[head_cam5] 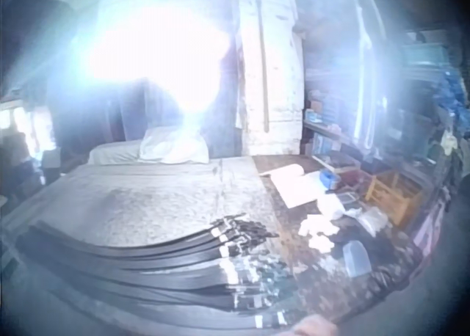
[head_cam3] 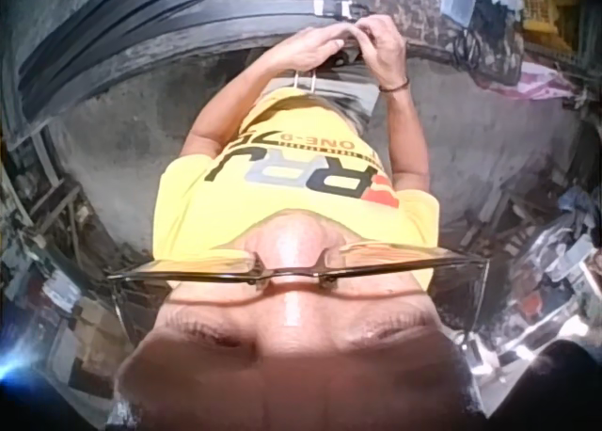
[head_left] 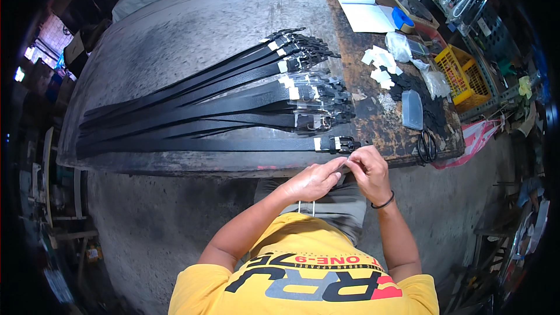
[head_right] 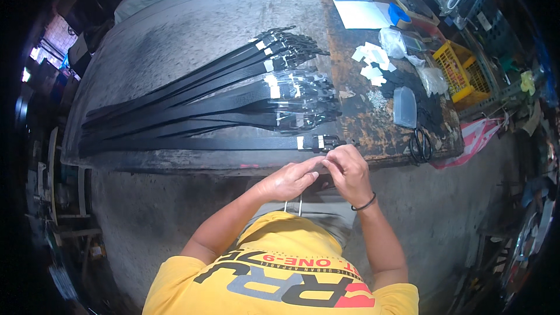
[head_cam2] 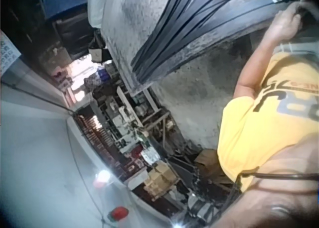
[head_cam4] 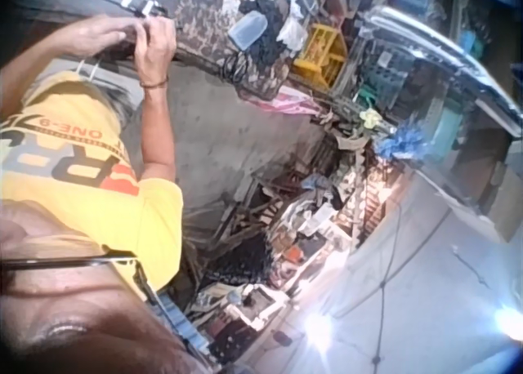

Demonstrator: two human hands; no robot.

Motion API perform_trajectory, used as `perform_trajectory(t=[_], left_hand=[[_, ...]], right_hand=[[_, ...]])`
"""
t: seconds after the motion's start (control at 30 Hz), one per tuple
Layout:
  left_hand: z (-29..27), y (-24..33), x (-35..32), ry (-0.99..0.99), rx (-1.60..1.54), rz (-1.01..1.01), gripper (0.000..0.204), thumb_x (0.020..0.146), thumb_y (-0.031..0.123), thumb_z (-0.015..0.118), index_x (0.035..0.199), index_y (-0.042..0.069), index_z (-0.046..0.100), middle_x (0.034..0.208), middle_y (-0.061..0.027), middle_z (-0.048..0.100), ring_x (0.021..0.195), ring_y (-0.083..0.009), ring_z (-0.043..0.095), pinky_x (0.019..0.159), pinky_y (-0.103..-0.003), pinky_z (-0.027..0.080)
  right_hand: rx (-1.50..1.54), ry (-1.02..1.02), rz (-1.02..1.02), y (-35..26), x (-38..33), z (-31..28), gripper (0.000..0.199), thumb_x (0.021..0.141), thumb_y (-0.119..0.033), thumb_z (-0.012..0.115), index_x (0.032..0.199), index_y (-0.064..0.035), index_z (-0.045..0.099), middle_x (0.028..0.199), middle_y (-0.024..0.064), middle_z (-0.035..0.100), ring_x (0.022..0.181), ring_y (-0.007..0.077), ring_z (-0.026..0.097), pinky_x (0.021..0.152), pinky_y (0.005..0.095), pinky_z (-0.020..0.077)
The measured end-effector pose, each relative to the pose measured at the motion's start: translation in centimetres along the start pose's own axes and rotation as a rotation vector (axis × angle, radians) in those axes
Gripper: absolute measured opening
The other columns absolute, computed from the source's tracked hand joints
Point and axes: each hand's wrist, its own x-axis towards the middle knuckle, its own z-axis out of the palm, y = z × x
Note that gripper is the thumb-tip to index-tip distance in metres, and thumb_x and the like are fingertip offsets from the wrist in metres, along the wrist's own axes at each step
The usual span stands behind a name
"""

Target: Assembling buckles and plastic components onto leather belts at a workshop table.

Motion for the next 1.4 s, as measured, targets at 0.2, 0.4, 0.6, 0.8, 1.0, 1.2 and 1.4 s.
perform_trajectory(t=[0.2, 0.4, 0.6, 0.8, 1.0, 1.2, 1.4], left_hand=[[-0.3, 0.4, 0.1, -0.103, -0.102, -0.022, 0.056, 0.088, 0.007, 0.039, 0.142, 0.000, 0.027, 0.127, -0.0213, 0.052, 0.115, -0.0265, 0.053, 0.098, -0.036, 0.041], [-0.6, 0.1, -0.1, -0.241, -0.361, -0.061, 0.059, 0.086, 0.008, 0.039, 0.143, 0.004, 0.027, 0.125, -0.0175, 0.052, 0.106, -0.0239, 0.057, 0.096, -0.036, 0.043], [-0.9, 1.1, 0.1, -0.351, -0.403, -0.169, 0.061, 0.085, 0.011, 0.042, 0.145, 0.007, 0.026, 0.127, -0.0168, 0.050, 0.105, -0.0222, 0.058, 0.094, -0.035, 0.044], [-0.9, 1.3, 0.3, -0.418, -0.413, -0.165, 0.065, 0.085, 0.012, 0.044, 0.147, 0.010, 0.023, 0.129, -0.0155, 0.049, 0.106, -0.0215, 0.056, 0.094, -0.035, 0.044], [-1.2, 0.7, 0.1, -0.591, -0.433, -0.138, 0.055, 0.092, 0.018, 0.043, 0.145, 0.008, 0.029, 0.130, -0.0149, 0.051, 0.110, -0.0239, 0.055, 0.095, -0.035, 0.043], [0.7, 1.9, 0.2, 0.320, 0.629, 0.065, 0.074, 0.081, 0.034, 0.068, 0.140, 0.005, 0.033, 0.118, -0.0182, 0.055, 0.104, -0.0306, 0.056, 0.089, -0.040, 0.045], [2.2, 2.2, 1.2, 0.488, 0.674, 0.168, 0.090, 0.066, 0.035, 0.079, 0.138, 0.005, 0.034, 0.118, -0.0165, 0.054, 0.107, -0.0300, 0.053, 0.089, -0.039, 0.044]], right_hand=[[-0.125, -0.029, -0.130, -0.1, -0.7, -1.1, 0.015, 0.072, 0.003, 0.072, 0.082, -0.0023, 0.062, 0.081, 0.0070, 0.058, 0.065, 0.0180, 0.055, 0.054, 0.0280, 0.0433], [-0.026, -0.063, -0.094, -0.3, -1.3, -1.5, 0.016, 0.072, 0.003, 0.072, 0.084, -0.0027, 0.062, 0.083, 0.0073, 0.059, 0.064, 0.0174, 0.055, 0.052, 0.0280, 0.0433], [-0.009, -0.077, -0.072, -0.1, -2.1, -1.8, 0.016, 0.073, 0.003, 0.070, 0.086, -0.0029, 0.062, 0.082, 0.0064, 0.058, 0.066, 0.0171, 0.056, 0.054, 0.0270, 0.0453], [-0.047, -0.121, -0.021, -0.9, -1.4, -2.6, 0.021, 0.072, -0.010, 0.076, 0.087, -0.0039, 0.063, 0.100, 0.0094, 0.057, 0.085, 0.0197, 0.056, 0.076, 0.0310, 0.0474], [0.284, -0.394, 0.221, 0.7, -2.0, -3.3, 0.017, 0.074, -0.015, 0.075, 0.080, -0.0036, 0.064, 0.105, 0.0099, 0.059, 0.093, 0.0212, 0.057, 0.080, 0.0316, 0.0454], [0.078, 0.018, 0.231, 0.3, -1.4, -2.4, 0.011, 0.081, -0.008, 0.066, 0.075, 0.0002, 0.062, 0.098, 0.0097, 0.063, 0.076, 0.0144, 0.059, 0.062, 0.0272, 0.0472], [0.310, 0.085, 0.415, 0.7, -1.5, -1.0, 0.013, 0.082, -0.009, 0.067, 0.075, 0.0016, 0.064, 0.096, 0.0079, 0.060, 0.073, 0.0102, 0.058, 0.061, 0.0224, 0.0472]])
